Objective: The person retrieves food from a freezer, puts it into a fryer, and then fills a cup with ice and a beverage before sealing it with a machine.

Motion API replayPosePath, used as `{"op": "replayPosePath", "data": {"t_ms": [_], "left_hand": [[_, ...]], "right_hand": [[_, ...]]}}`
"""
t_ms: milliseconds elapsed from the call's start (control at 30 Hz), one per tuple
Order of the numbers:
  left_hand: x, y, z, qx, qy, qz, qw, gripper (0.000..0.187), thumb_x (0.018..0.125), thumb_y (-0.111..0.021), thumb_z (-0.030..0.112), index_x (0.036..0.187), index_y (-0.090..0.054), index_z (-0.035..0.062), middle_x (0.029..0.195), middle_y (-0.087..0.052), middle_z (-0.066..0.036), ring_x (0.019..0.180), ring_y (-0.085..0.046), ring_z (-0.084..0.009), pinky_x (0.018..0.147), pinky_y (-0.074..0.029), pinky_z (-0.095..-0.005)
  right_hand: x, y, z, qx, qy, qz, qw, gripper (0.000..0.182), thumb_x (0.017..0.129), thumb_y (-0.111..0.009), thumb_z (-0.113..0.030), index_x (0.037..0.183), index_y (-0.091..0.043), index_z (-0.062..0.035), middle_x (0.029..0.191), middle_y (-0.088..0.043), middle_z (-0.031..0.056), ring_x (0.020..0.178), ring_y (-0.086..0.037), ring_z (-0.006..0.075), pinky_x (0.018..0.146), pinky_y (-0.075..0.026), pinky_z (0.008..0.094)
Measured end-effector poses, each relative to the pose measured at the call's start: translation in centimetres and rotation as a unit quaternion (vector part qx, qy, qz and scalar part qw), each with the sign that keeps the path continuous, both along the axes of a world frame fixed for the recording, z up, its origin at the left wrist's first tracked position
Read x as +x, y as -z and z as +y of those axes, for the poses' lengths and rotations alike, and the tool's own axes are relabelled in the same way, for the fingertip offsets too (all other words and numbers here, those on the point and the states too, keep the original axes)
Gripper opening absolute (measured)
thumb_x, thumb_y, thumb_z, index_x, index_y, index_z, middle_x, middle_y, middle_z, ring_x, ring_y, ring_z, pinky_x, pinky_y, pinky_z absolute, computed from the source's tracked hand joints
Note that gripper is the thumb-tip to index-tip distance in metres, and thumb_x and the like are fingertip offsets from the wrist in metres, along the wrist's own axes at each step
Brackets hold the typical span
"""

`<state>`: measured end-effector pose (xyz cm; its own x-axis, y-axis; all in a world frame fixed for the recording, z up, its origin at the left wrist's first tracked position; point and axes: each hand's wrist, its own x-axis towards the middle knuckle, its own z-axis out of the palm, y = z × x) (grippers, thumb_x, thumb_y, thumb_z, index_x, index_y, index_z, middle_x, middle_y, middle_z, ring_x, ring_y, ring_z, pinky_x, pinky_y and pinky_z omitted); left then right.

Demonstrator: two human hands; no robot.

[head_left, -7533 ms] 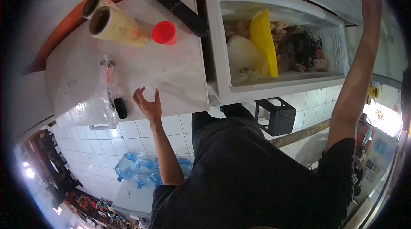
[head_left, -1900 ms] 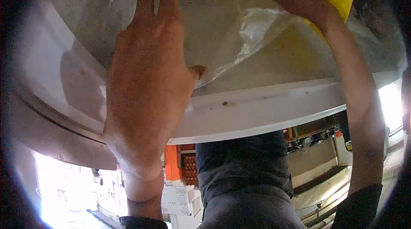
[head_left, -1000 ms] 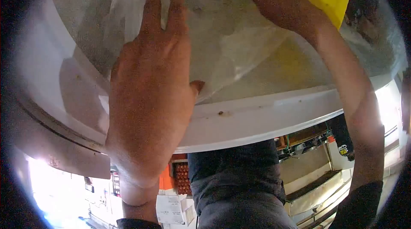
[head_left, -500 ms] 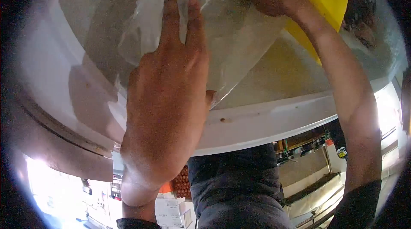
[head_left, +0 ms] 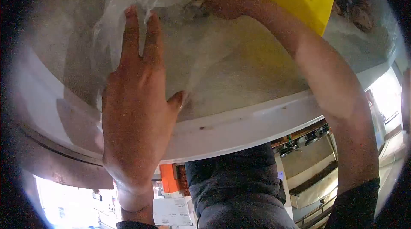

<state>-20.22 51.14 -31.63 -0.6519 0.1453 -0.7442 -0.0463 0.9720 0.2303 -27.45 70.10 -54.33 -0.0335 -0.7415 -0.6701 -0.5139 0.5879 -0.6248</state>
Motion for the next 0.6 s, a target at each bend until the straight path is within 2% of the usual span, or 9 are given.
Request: {"op": "replayPosePath", "data": {"t_ms": [67,100,200,267,300,333,467,533,600], "left_hand": [[0.6,1.2,-0.6,-0.004,-0.019,-0.020,1.000,0.093,0.062,-0.081,0.010,0.139,-0.031,0.0015,0.147,-0.027,-0.023,0.106,-0.058,-0.0404,0.087,-0.051,-0.0417],[1.6,2.1,-2.5,-0.011,-0.007,-0.002,1.000,0.094,0.061,-0.081,0.009,0.140,-0.031,0.0021,0.148,-0.027,-0.022,0.109,-0.057,-0.0403,0.089,-0.050,-0.0419],[1.2,3.6,-1.9,0.003,0.013,0.004,1.000,0.096,0.060,-0.081,0.009,0.141,-0.030,0.0033,0.148,-0.026,-0.022,0.115,-0.053,-0.0400,0.091,-0.048,-0.0422],[1.9,0.2,-2.3,0.017,0.015,0.002,1.000,0.098,0.059,-0.081,0.009,0.142,-0.029,0.0040,0.149,-0.025,-0.022,0.118,-0.050,-0.0398,0.093,-0.047,-0.0422],[2.6,2.6,-1.5,-0.017,0.038,0.034,0.999,0.098,0.059,-0.081,0.008,0.143,-0.029,0.0049,0.149,-0.026,-0.022,0.121,-0.048,-0.0396,0.094,-0.046,-0.0418],[2.8,2.6,-1.7,-0.049,0.060,0.070,0.995,0.099,0.059,-0.081,0.008,0.143,-0.028,0.0058,0.148,-0.026,-0.022,0.124,-0.046,-0.0394,0.096,-0.045,-0.0415],[2.5,2.5,-0.9,-0.052,0.053,0.017,0.997,0.098,0.060,-0.081,0.007,0.143,-0.029,0.0072,0.148,-0.027,-0.022,0.127,-0.041,-0.0390,0.101,-0.041,-0.0410],[2.2,2.8,-0.8,-0.006,0.042,0.072,0.996,0.096,0.062,-0.080,0.007,0.143,-0.030,0.0085,0.147,-0.028,-0.023,0.129,-0.039,-0.0390,0.104,-0.038,-0.0407],[2.7,4.0,-1.2,-0.038,0.048,0.065,0.996,0.096,0.062,-0.080,0.007,0.144,-0.030,0.0090,0.148,-0.027,-0.023,0.129,-0.039,-0.0390,0.105,-0.037,-0.0409]], "right_hand": [[1.4,1.6,-1.2,-0.017,-0.021,0.081,0.996,0.027,0.088,-0.052,-0.016,0.101,-0.062,0.0048,0.098,-0.065,0.0209,0.091,-0.064,0.0338,0.082,-0.051,0.0427],[1.7,2.0,-2.2,-0.015,-0.016,0.089,0.996,0.027,0.088,-0.052,-0.016,0.101,-0.062,0.0047,0.098,-0.065,0.0208,0.092,-0.064,0.0337,0.083,-0.051,0.0427],[0.6,2.5,-0.6,-0.008,0.016,0.044,0.999,0.028,0.088,-0.051,-0.017,0.103,-0.061,0.0045,0.099,-0.065,0.0207,0.092,-0.064,0.0335,0.083,-0.050,0.0429],[0.8,-1.7,-0.5,-0.011,0.027,0.031,0.999,0.028,0.088,-0.051,-0.017,0.104,-0.061,0.0043,0.100,-0.064,0.0206,0.093,-0.064,0.0333,0.083,-0.050,0.0431],[1.4,-0.3,0.3,-0.017,0.032,0.032,0.999,0.029,0.089,-0.051,-0.018,0.104,-0.061,0.0043,0.100,-0.064,0.0205,0.093,-0.063,0.0332,0.084,-0.050,0.0431],[1.8,-1.0,-0.3,-0.020,0.038,0.035,0.998,0.029,0.089,-0.051,-0.018,0.105,-0.061,0.0042,0.101,-0.064,0.0205,0.093,-0.063,0.0331,0.084,-0.050,0.0432],[3.4,-0.9,-3.1,-0.056,0.067,0.051,0.995,0.030,0.089,-0.051,-0.019,0.107,-0.060,0.0039,0.102,-0.064,0.0202,0.094,-0.063,0.0327,0.084,-0.049,0.0435],[3.3,-0.3,-5.1,-0.074,0.073,0.053,0.993,0.030,0.090,-0.051,-0.019,0.107,-0.060,0.0037,0.103,-0.064,0.0201,0.095,-0.063,0.0326,0.085,-0.049,0.0436],[3.1,0.0,-6.3,-0.080,0.080,0.045,0.993,0.031,0.090,-0.050,-0.019,0.108,-0.059,0.0036,0.103,-0.064,0.0200,0.095,-0.063,0.0324,0.085,-0.049,0.0438]]}}
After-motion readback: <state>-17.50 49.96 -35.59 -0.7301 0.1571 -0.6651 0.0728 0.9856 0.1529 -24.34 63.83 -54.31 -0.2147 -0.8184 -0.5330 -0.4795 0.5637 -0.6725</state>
